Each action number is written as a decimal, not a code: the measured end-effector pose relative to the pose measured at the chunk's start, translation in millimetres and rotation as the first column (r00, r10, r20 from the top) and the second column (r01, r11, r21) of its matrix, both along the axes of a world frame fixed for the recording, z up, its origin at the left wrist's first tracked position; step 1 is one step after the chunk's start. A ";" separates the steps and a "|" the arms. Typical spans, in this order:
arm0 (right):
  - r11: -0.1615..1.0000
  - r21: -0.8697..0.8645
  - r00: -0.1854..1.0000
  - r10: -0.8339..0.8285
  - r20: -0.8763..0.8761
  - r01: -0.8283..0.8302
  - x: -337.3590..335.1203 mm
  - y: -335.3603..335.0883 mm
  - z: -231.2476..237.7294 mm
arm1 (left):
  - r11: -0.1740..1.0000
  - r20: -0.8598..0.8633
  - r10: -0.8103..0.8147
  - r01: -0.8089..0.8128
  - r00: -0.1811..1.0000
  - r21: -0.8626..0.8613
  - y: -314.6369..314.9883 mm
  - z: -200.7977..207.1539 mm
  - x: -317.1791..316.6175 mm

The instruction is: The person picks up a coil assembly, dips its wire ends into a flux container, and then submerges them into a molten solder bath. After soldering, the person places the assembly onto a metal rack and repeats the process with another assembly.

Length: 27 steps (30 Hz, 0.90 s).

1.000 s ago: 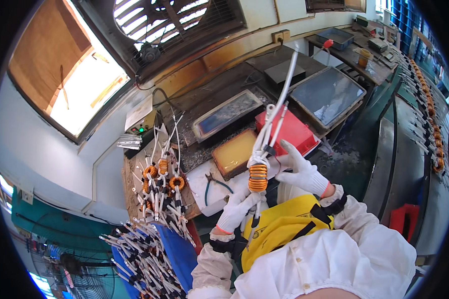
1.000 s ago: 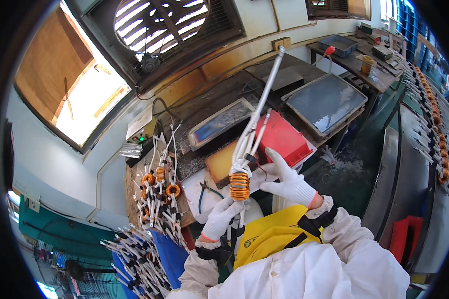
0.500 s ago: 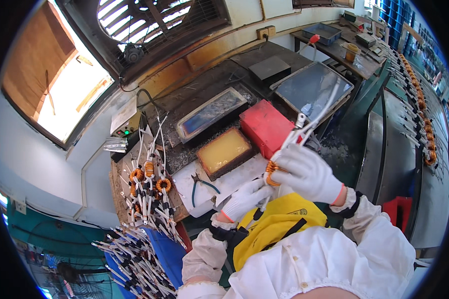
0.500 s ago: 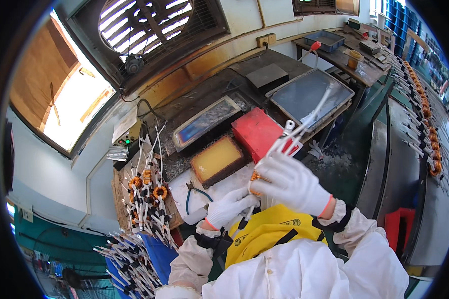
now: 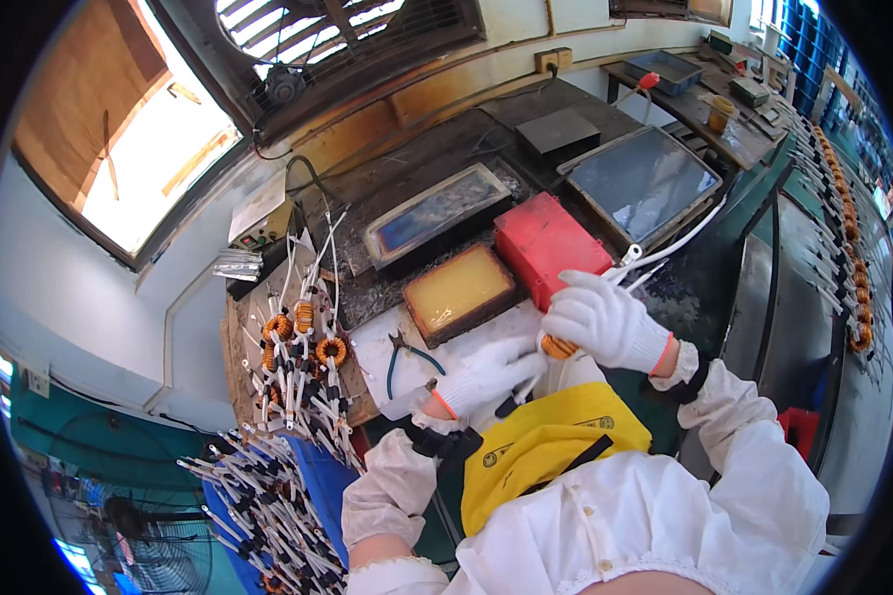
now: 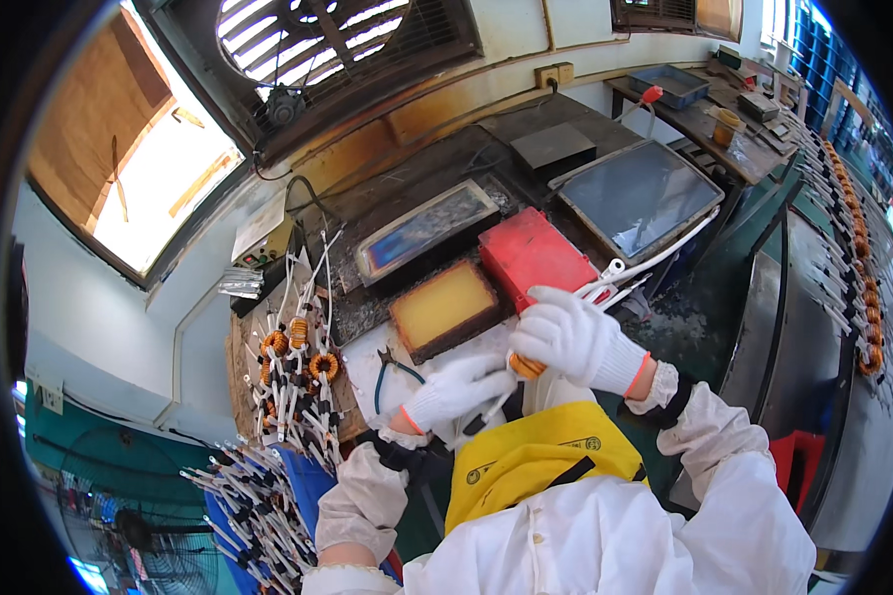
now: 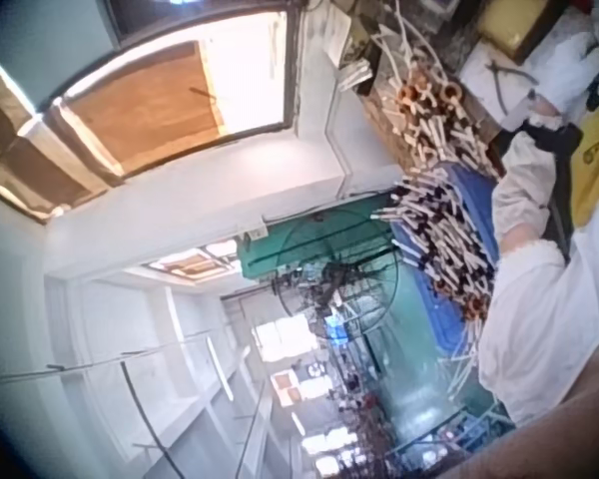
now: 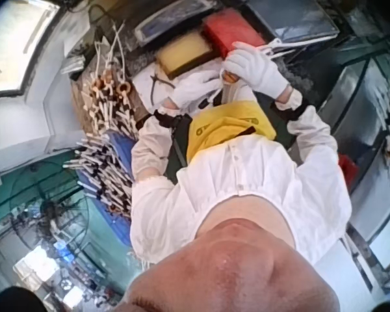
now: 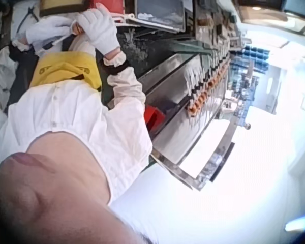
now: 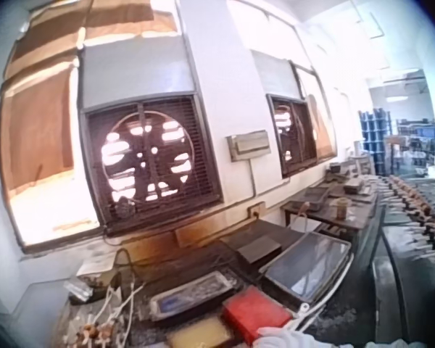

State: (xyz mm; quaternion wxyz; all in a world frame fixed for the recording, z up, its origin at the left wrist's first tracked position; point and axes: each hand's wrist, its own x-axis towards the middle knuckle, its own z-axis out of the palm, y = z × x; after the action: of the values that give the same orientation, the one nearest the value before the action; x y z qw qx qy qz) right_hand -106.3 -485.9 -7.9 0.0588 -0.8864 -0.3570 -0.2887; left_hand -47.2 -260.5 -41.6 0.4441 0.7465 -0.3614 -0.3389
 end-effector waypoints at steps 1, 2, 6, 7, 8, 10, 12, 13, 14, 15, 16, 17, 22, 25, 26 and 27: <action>1.000 0.029 0.999 0.002 -0.048 -0.001 5.7 -1.6 0.2 | 0.995 0.304 0.048 -0.020 0.951 -0.095 3.7 -0.2 6.0; 0.994 0.072 0.997 -0.081 0.008 0.080 7.9 -3.1 4.0 | 0.983 0.398 0.173 -0.131 0.901 -0.130 10.5 10.7 11.8; 0.925 0.206 0.944 -0.290 -0.155 0.318 34.4 -40.0 -10.4 | 0.862 0.170 0.455 -0.385 0.874 -0.330 42.1 48.8 29.7; 0.909 0.243 0.938 -0.306 -0.162 0.339 39.1 -46.7 -14.5 | 0.802 0.001 0.499 -0.461 0.867 -0.381 46.0 54.6 30.6; 0.897 0.247 0.927 -0.328 -0.181 0.366 44.1 -52.2 -17.8 | 0.798 -0.033 0.482 -0.454 0.876 -0.397 50.0 56.7 27.5; 0.888 0.251 0.918 -0.343 -0.200 0.387 51.9 -57.4 -24.6 | 0.851 -0.054 0.413 -0.406 0.909 -0.333 50.6 52.5 21.0; 0.882 0.213 0.898 -0.371 -0.235 0.420 60.1 -59.5 -29.3 | 0.947 0.061 0.264 -0.246 0.963 -0.208 45.2 37.2 14.3; 0.887 0.211 0.903 -0.362 -0.233 0.410 64.3 -60.9 -30.9 | 0.943 0.062 0.275 -0.256 0.960 -0.211 39.8 22.0 11.4; 0.894 0.188 0.905 -0.367 -0.215 0.407 67.7 -63.5 -32.6 | 0.948 -0.137 0.237 -0.259 0.962 -0.184 31.2 4.0 9.1; 0.901 0.169 0.909 -0.365 -0.201 0.399 71.2 -61.7 -34.0 | 0.953 -0.331 0.200 -0.262 0.922 -0.153 25.4 -10.9 6.3; 0.905 0.169 0.912 -0.356 -0.204 0.391 73.5 -59.4 -32.3 | 0.951 -0.334 0.209 -0.271 0.919 -0.151 19.8 -22.7 4.6; 0.917 0.140 0.920 -0.346 -0.186 0.373 74.8 -58.4 -28.5 | 0.924 -0.494 0.207 -0.335 0.845 -0.184 13.3 -33.8 3.9; 0.915 0.075 0.911 -0.381 -0.157 0.396 79.8 -54.6 -30.9 | 0.723 -0.877 0.105 -0.642 0.469 -0.257 -24.4 -66.3 13.2; 0.905 0.046 0.904 -0.418 -0.092 0.423 81.1 -57.7 -36.7 | 0.500 -0.970 0.084 -0.852 0.228 -0.157 -47.0 -64.5 28.2; 0.904 0.036 0.895 -0.416 -0.163 0.426 81.9 -58.0 -34.9 | 0.412 -0.972 0.043 -0.891 0.229 -0.192 -50.2 -67.4 32.0; 0.903 0.027 0.881 -0.412 -0.232 0.429 82.3 -57.7 -32.9 | 0.319 -0.972 0.002 -0.921 0.235 -0.222 -52.5 -70.9 34.7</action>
State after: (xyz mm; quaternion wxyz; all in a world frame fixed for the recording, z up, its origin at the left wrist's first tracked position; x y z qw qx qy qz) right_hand -23.9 -543.6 -40.8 0.0684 -0.9661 -0.1361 -0.2082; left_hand -12.5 -313.1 -112.6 0.9293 0.2339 0.1069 -0.2650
